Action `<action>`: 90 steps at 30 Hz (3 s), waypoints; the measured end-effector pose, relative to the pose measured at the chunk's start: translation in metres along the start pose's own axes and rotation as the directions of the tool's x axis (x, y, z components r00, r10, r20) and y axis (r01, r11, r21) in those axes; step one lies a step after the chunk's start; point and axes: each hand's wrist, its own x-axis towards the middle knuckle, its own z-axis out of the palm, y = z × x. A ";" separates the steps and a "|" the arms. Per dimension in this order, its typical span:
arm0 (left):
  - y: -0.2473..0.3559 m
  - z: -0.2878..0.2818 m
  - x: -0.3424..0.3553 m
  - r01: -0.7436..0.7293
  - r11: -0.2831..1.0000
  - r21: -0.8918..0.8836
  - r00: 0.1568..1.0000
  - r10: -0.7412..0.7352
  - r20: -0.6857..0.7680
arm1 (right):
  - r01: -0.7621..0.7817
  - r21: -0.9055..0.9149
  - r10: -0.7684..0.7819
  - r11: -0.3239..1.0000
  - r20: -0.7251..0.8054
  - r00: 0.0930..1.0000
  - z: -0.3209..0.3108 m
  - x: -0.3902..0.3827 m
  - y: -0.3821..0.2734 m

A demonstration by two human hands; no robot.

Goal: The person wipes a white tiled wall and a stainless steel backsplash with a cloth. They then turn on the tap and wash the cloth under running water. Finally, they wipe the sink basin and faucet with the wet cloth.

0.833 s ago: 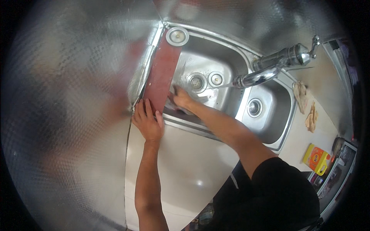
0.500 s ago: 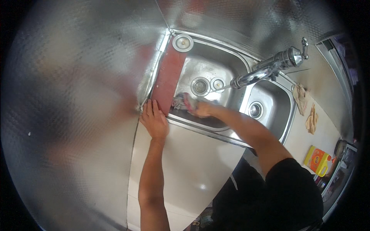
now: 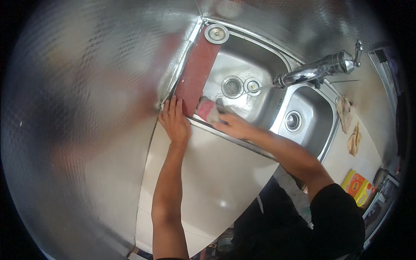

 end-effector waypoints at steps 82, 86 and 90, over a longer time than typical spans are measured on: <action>-0.004 0.000 -0.027 -0.051 0.985 -0.164 0.993 0.033 -0.112 | -0.002 -0.586 -0.484 0.810 -0.671 0.562 -0.054 0.127 -0.066; 0.012 -0.004 -0.020 -0.087 0.979 -0.185 0.989 0.062 -0.137 | -0.137 -0.448 -0.313 0.883 -0.781 0.541 -0.056 0.137 -0.070; -0.009 -0.006 -0.030 -0.015 0.986 -0.166 0.994 -0.002 -0.105 | 0.097 -0.603 -0.494 0.792 -0.540 0.682 0.055 0.088 -0.089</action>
